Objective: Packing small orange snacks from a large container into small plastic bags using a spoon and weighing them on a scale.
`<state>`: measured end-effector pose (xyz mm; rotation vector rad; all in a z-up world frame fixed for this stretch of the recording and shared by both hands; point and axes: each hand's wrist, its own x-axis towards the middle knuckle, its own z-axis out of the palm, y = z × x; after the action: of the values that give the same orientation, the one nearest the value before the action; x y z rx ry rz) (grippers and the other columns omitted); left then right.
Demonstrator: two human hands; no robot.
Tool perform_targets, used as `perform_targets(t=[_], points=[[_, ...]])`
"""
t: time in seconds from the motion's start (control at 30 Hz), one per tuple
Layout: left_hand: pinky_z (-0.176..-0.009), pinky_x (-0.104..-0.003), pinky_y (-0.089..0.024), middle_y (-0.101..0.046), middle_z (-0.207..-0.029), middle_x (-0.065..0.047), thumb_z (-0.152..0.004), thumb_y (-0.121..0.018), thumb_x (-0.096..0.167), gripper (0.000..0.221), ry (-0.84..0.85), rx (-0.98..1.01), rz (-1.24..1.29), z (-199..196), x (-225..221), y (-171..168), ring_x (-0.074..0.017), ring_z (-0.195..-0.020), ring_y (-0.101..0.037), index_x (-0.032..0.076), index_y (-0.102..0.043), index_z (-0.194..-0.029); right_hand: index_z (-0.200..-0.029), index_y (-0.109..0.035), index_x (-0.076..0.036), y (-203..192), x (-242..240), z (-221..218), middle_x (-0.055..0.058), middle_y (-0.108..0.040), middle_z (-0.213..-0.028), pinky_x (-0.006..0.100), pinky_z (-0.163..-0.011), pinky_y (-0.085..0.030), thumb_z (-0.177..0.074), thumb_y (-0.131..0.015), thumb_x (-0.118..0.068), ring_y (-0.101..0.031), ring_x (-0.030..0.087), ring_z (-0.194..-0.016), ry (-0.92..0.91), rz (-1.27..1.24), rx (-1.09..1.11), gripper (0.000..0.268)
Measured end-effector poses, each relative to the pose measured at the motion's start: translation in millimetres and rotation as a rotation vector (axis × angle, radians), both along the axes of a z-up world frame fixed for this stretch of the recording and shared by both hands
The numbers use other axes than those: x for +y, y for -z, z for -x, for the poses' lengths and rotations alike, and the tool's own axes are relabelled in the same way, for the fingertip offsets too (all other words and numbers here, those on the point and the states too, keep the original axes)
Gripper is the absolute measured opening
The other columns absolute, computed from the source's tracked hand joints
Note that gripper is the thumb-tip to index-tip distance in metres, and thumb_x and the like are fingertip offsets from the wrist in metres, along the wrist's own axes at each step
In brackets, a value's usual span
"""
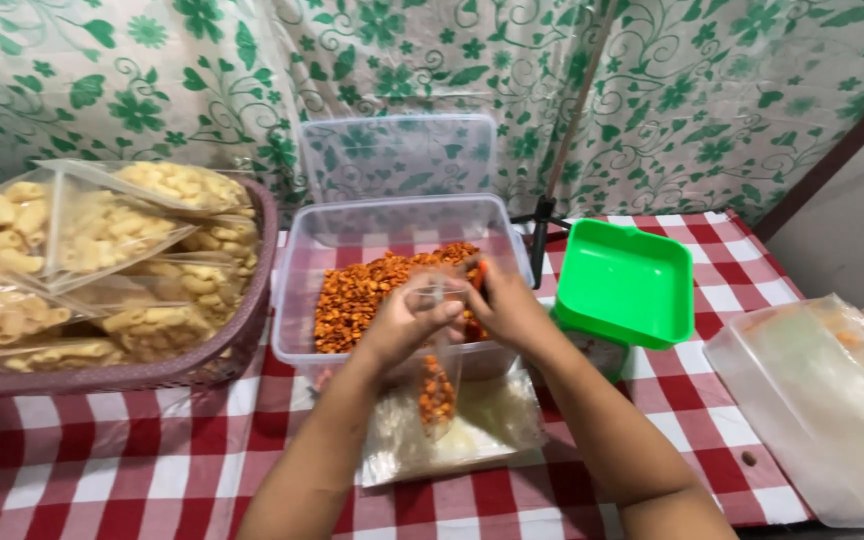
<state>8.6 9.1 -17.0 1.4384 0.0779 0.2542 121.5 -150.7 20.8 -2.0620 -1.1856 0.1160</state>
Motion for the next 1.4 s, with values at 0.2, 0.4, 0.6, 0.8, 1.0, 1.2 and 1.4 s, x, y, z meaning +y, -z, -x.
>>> perform_targets(t=[0.2, 0.4, 0.6, 0.8, 1.0, 1.2, 1.4], points=[[-0.058, -0.034, -0.064, -0.076, -0.089, -0.024, -0.082, -0.08, 0.042, 0.062, -0.031, 0.042, -0.013, 4.4, -0.2, -4.1, -0.0304, -0.075, -0.078, 0.007, -0.062, -0.13, -0.122, -0.057, -0.016, -2.3, -2.5, -4.3, 0.022, -0.075, -0.079, 0.056, -0.076, -0.058, -0.098, -0.062, -0.024, -0.074, 0.047, -0.086, -0.053, -0.052, 0.012, 0.026], [-0.058, -0.037, -0.065, -0.076, -0.09, -0.024, -0.081, -0.077, 0.042, 0.065, -0.031, 0.039, 0.008, -1.4, 7.8, 9.0, -0.0321, -0.075, -0.079, 0.003, -0.06, -0.13, -0.122, -0.054, -0.015, 8.1, -2.9, -15.6, 0.024, -0.075, -0.081, 0.055, -0.074, -0.058, -0.101, -0.059, -0.024, -0.074, 0.048, -0.084, -0.102, -0.072, 0.024, 0.023], [-0.061, -0.043, -0.066, -0.075, -0.088, -0.024, -0.081, -0.076, 0.04, 0.064, -0.035, 0.042, 0.031, -2.1, 5.7, 4.3, -0.0331, -0.076, -0.079, 0.002, -0.061, -0.13, -0.122, -0.053, -0.019, 13.0, -1.9, -20.4, 0.017, -0.075, -0.079, 0.051, -0.072, -0.059, -0.102, -0.056, -0.029, -0.075, 0.041, -0.083, -0.103, -0.039, 0.044, 0.022], [-0.061, -0.042, -0.067, -0.075, -0.087, -0.024, -0.08, -0.077, 0.038, 0.064, -0.001, 0.007, 0.065, -2.3, 4.4, -0.2, -0.0335, -0.075, -0.08, 0.003, -0.06, -0.131, -0.123, -0.052, -0.015, 2.5, -2.8, -17.9, 0.023, -0.074, -0.081, 0.053, -0.073, -0.059, -0.103, -0.054, -0.026, -0.074, 0.045, -0.084, -0.13, -0.056, 0.074, 0.023], [-0.062, -0.04, -0.066, -0.073, -0.09, -0.023, -0.08, -0.078, 0.039, 0.066, 0.017, 0.013, 0.059, -2.1, 3.4, -2.2, -0.0323, -0.074, -0.079, 0.001, -0.059, -0.13, -0.125, -0.053, -0.016, 0.8, -2.1, -16.5, 0.024, -0.075, -0.087, 0.055, -0.077, -0.058, -0.106, -0.046, -0.029, -0.073, 0.047, -0.088, -0.125, -0.004, 0.078, 0.024], [-0.062, -0.039, -0.065, -0.074, -0.089, -0.024, -0.082, -0.079, 0.04, 0.065, -0.006, -0.053, -0.01, -3.7, 4.5, 3.0, -0.0318, -0.075, -0.078, 0.001, -0.06, -0.13, -0.125, -0.053, -0.014, 6.1, 1.6, -14.3, 0.027, -0.075, -0.087, 0.059, -0.081, -0.056, -0.106, -0.047, -0.029, -0.072, 0.05, -0.091, -0.086, -0.021, 0.05, 0.025], [-0.058, -0.036, -0.064, -0.074, -0.087, -0.023, -0.088, -0.075, 0.042, 0.058, -0.009, -0.103, -0.066, -6.8, 4.9, 2.4, -0.0306, -0.073, -0.077, 0.002, -0.061, -0.128, -0.124, -0.056, -0.012, 23.1, 4.9, -20.5, 0.024, -0.076, -0.085, 0.059, -0.079, -0.057, -0.104, -0.051, -0.028, -0.073, 0.049, -0.091, -0.048, -0.079, 0.033, 0.026]])
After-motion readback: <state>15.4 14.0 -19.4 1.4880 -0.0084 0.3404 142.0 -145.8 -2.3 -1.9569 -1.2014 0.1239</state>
